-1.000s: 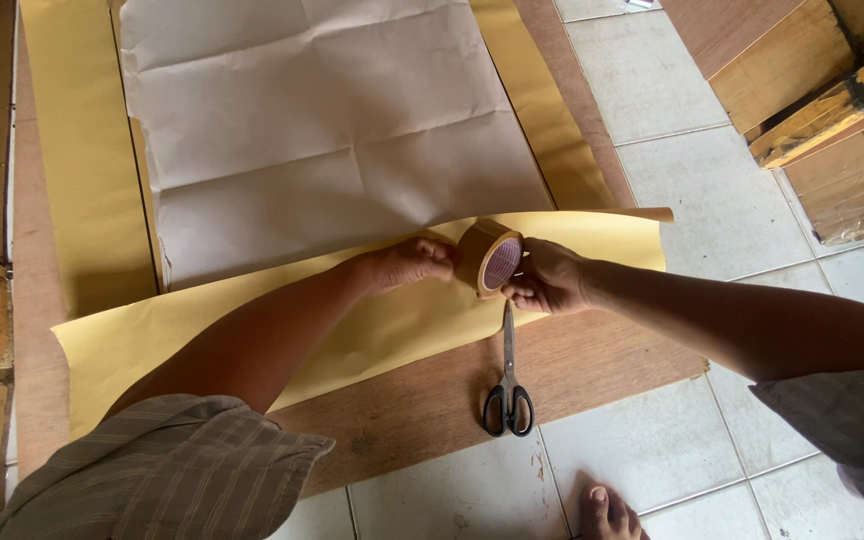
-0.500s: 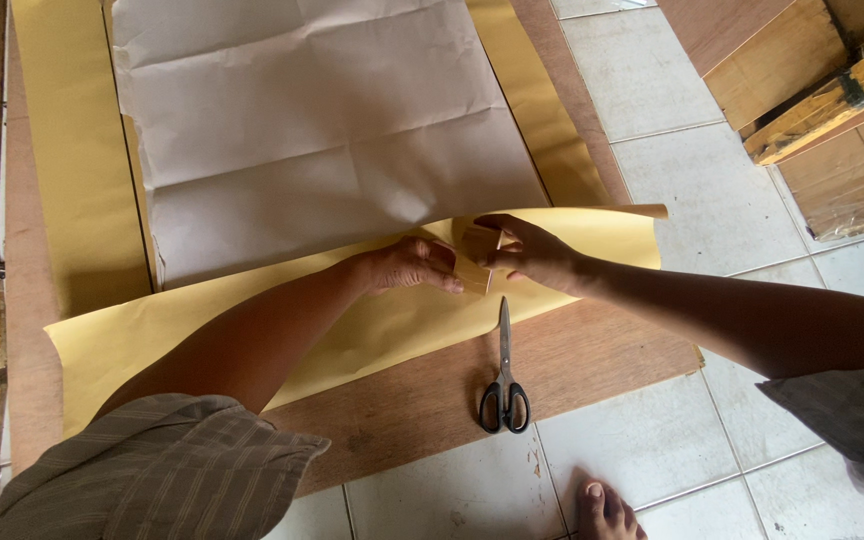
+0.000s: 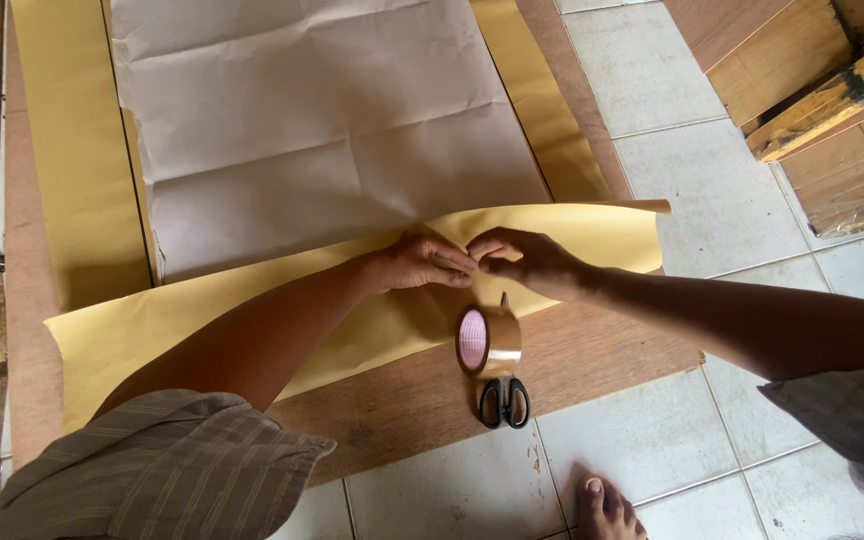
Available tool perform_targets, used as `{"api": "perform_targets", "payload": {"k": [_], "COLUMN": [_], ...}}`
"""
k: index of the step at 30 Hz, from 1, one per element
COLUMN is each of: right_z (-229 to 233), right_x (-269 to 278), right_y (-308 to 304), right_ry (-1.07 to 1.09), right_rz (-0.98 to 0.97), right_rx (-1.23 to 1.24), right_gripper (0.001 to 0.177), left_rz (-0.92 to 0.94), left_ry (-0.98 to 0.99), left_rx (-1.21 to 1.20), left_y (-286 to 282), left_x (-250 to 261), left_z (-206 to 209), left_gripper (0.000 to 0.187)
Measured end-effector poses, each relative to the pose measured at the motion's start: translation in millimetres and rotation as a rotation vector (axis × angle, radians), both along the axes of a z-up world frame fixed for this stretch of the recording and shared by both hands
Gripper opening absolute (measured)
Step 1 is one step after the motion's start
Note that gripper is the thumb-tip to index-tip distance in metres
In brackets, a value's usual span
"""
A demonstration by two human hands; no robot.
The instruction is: The person wraps a picture frame by unfolding white paper over the back, folding the edges of yellow wrapping paper around the frame, and securing the folds with tape and using scissors to cut the paper.
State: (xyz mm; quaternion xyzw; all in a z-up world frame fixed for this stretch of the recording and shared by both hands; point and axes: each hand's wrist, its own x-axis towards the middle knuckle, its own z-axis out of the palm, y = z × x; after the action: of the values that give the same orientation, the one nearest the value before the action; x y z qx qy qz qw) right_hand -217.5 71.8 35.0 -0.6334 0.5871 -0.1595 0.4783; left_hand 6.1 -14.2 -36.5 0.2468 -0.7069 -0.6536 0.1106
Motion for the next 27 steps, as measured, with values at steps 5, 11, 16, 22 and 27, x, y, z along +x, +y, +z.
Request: {"api": "perform_targets", "payload": {"k": [5, 11, 16, 22, 27], "right_z": [3.1, -24.4, 53.7, 4.1, -69.1], "right_x": [21.0, 69.6, 96.1, 16.9, -45.4], "right_y": [56.9, 117.2, 28.3, -6.3, -34.4], "right_ry": [0.130, 0.345, 0.469, 0.006, 0.121], "right_rz": [0.540, 1.235, 0.874, -0.258, -0.407], "right_rx": [-0.457, -0.655, 0.463, 0.219, 0.416], "right_gripper": [0.063, 0.060, 0.058, 0.064, 0.076], "left_rz": [-0.002, 0.050, 0.134, 0.365, 0.177], "left_ry": [-0.179, -0.071, -0.049, -0.049, 0.013], "left_rx": [-0.046, 0.118, 0.195, 0.437, 0.219], "left_y": [-16.1, -12.4, -6.5, -18.7, 2.8], "left_x": [-3.4, -13.2, -5.3, -16.8, -2.7], "left_z": [-45.9, -44.3, -12.5, -41.1, 14.6], "left_gripper": [0.027, 0.018, 0.026, 0.100, 0.079]}}
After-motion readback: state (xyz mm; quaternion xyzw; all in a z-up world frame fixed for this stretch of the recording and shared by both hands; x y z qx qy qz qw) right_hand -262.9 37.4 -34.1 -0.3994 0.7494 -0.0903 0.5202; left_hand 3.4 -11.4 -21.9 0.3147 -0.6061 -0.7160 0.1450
